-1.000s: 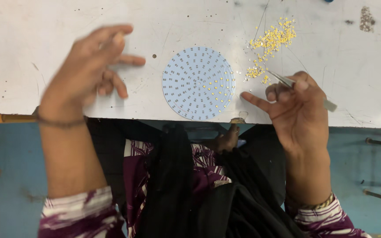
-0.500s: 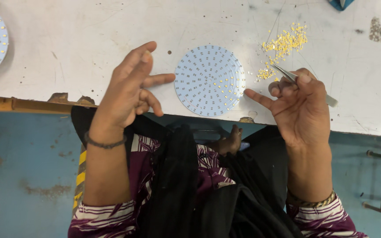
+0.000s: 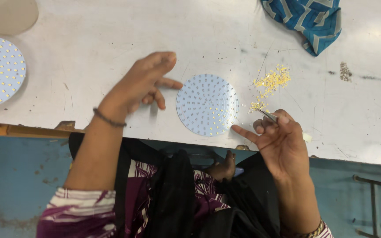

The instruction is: The person uses tweezers to pick up small yellow LED components from a pile on the table and places them one by one into designated spots on a circular LED board. The person repeats this process for multiple boards, occasionally adjusting the board's position.

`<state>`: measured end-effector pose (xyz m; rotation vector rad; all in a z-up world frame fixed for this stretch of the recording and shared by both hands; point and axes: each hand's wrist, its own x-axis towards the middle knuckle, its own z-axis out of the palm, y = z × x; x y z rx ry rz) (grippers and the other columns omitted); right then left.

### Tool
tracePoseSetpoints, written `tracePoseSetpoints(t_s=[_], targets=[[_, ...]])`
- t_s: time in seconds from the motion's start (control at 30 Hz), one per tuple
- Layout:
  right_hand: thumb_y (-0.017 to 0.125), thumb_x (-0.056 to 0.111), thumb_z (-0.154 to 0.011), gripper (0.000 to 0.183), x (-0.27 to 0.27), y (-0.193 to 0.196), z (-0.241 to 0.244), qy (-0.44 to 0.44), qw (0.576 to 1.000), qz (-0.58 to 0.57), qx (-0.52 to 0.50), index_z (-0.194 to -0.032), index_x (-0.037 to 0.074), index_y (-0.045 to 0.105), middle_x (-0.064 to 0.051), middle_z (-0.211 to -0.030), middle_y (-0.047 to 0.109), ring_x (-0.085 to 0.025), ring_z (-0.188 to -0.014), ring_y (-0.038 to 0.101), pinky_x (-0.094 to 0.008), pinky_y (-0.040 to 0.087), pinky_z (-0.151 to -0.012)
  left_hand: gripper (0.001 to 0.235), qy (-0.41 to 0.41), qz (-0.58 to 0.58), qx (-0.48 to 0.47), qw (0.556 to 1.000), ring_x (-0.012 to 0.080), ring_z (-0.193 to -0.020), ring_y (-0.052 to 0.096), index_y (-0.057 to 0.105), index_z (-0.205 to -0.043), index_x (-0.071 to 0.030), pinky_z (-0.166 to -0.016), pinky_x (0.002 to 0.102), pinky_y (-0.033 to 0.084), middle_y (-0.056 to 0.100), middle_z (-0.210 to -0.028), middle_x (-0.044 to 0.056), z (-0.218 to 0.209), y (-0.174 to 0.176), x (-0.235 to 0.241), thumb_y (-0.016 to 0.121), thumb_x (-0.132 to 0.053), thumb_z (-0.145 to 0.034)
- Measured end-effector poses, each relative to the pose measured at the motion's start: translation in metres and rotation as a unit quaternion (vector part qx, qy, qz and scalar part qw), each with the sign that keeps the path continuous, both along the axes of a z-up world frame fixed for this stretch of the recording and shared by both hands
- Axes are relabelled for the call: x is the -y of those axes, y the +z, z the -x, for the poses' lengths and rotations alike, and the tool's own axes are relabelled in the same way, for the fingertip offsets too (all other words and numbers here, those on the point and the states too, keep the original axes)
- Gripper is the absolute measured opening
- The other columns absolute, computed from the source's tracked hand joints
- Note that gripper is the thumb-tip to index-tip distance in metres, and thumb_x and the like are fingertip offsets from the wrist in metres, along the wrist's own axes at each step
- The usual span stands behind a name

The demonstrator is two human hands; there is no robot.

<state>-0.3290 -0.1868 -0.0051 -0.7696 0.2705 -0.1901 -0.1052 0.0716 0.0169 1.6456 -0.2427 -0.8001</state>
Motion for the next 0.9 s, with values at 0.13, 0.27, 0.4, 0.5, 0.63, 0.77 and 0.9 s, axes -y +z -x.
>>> tracePoseSetpoints(t_s=[0.13,0.27,0.4,0.5,0.63,0.77,0.9], targets=[[0.062,0.023,-0.104,0.013,-0.008,-0.002,-0.001,0.028,1.0,-0.001,0.005,-0.095,0.014,0.063,0.004,-0.077,0.065,-0.015,-0.087,0.067,-0.077,0.033,-0.111,0.084,-0.05,-0.008,0.028,0.998,0.0118,-0.04,0.063,0.046,-0.146,-0.006,-0.028,0.019,0.033,0.078,-0.109,0.027,-0.028,-0.006,0.009,0.059,-0.063,-0.087],[0.06,0.023,-0.102,0.012,-0.018,0.0,-0.01,0.031,0.999,0.004,-0.017,-0.094,0.014,0.064,0.004,-0.077,0.065,-0.014,-0.084,0.065,-0.077,0.033,-0.11,0.08,-0.09,-0.044,0.07,0.993,0.0119,-0.042,0.064,0.049,-0.143,-0.007,-0.03,0.018,0.033,0.079,-0.109,0.023,-0.05,-0.006,0.024,0.06,-0.064,-0.088],[0.059,0.023,-0.103,0.013,-0.023,0.0,-0.013,0.05,0.999,-0.006,-0.016,-0.094,0.015,0.062,0.004,-0.077,0.065,-0.014,-0.085,0.064,-0.077,0.033,-0.111,0.072,-0.114,-0.107,0.138,0.978,0.0107,-0.048,0.067,0.058,-0.136,-0.004,-0.035,0.015,0.035,0.082,-0.106,0.017,-0.058,-0.004,0.034,0.061,-0.062,-0.093],[0.059,0.022,-0.104,0.014,-0.016,-0.001,-0.005,0.053,0.999,-0.01,0.003,-0.093,0.015,0.063,0.004,-0.079,0.066,-0.015,-0.086,0.066,-0.078,0.033,-0.112,0.069,-0.125,-0.1,0.151,0.975,0.0116,-0.051,0.068,0.06,-0.133,-0.003,-0.033,0.017,0.036,0.079,-0.099,0.02,-0.065,-0.002,0.036,0.063,-0.058,-0.092],[0.06,0.023,-0.108,0.019,0.006,0.003,0.014,0.032,0.998,0.028,0.035,-0.093,0.014,0.066,0.003,-0.082,0.069,-0.015,-0.093,0.069,-0.078,0.03,-0.119,0.057,-0.137,-0.087,0.151,0.975,0.0116,-0.051,0.067,0.059,-0.138,-0.011,-0.033,0.015,0.033,0.08,-0.098,0.02,-0.076,-0.012,0.039,0.054,-0.05,-0.097],[0.059,0.025,-0.109,0.023,0.022,0.003,0.035,-0.013,0.999,0.042,0.019,-0.091,0.014,0.068,0.004,-0.08,0.069,-0.014,-0.092,0.069,-0.079,0.029,-0.121,0.049,-0.24,0.019,0.064,0.968,0.01,-0.065,0.073,0.056,-0.142,-0.007,-0.038,0.011,0.041,0.078,-0.106,0.014,-0.113,-0.036,0.043,0.044,-0.033,-0.102],[0.059,0.024,-0.111,0.021,0.023,-0.001,0.045,-0.022,0.999,0.027,0.015,-0.095,0.014,0.07,0.003,-0.079,0.068,-0.015,-0.09,0.069,-0.08,0.028,-0.12,0.063,-0.374,-0.003,0.146,0.916,0.0073,-0.087,0.074,0.063,-0.137,0.006,-0.037,0.009,0.03,0.076,-0.106,0.022,-0.142,-0.072,0.05,0.056,0.001,-0.075]])
